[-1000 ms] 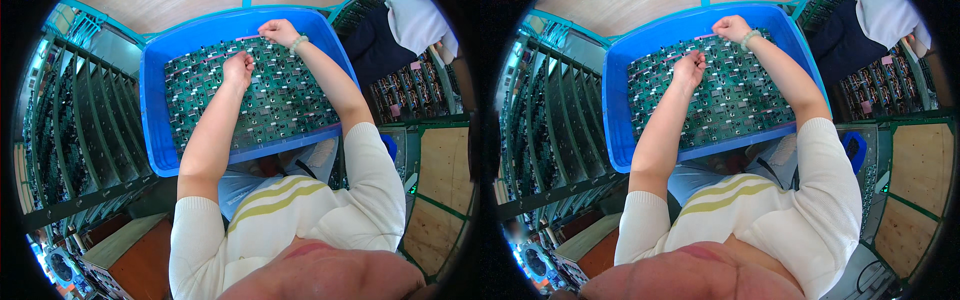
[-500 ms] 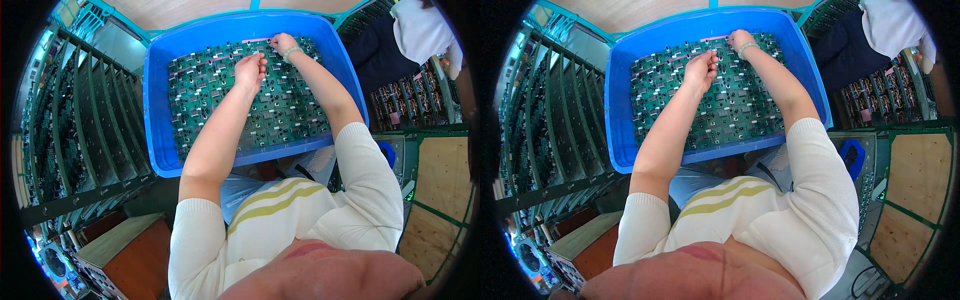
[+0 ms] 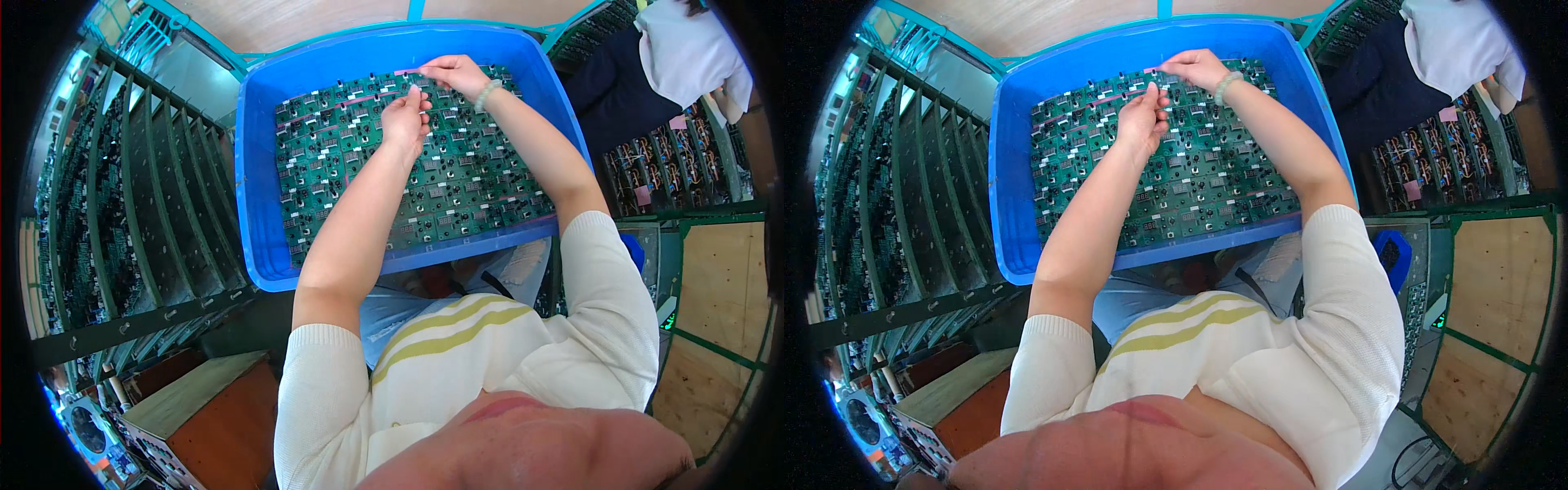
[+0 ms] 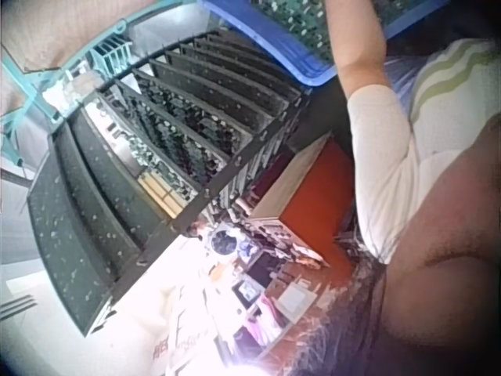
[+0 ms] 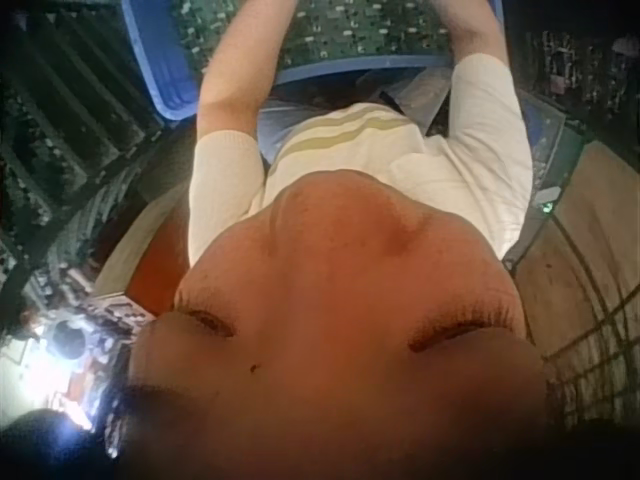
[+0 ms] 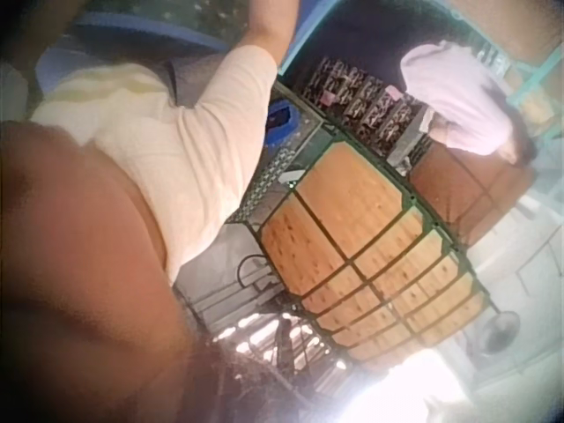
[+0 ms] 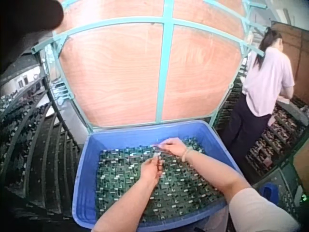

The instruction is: The person takes small electronic components and attaches them onto circuit boards arranged inside a blue bin by hand.

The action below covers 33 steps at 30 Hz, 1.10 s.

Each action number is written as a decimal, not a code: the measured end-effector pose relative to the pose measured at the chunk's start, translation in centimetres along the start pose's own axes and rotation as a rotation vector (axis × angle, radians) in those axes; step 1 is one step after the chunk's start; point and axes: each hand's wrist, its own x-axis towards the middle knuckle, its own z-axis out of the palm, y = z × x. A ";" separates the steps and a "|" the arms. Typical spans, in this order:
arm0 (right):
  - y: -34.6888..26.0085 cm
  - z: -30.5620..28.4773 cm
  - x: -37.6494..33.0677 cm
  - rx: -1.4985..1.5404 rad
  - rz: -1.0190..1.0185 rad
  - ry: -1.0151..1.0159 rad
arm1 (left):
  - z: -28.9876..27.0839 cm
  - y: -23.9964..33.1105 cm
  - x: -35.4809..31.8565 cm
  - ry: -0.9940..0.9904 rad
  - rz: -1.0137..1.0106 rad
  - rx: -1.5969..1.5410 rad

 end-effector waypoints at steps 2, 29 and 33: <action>-3.2 -0.7 -1.4 0.525 0.161 -0.509 | -0.2 0.1 0.0 0.023 -0.001 -0.034; 3.7 3.5 5.2 -0.797 0.001 -0.059 | 0.1 -0.1 0.5 0.012 0.113 -0.165; 2.6 3.8 4.9 -0.760 0.100 -0.082 | -0.3 -0.5 1.1 -0.013 0.108 -0.323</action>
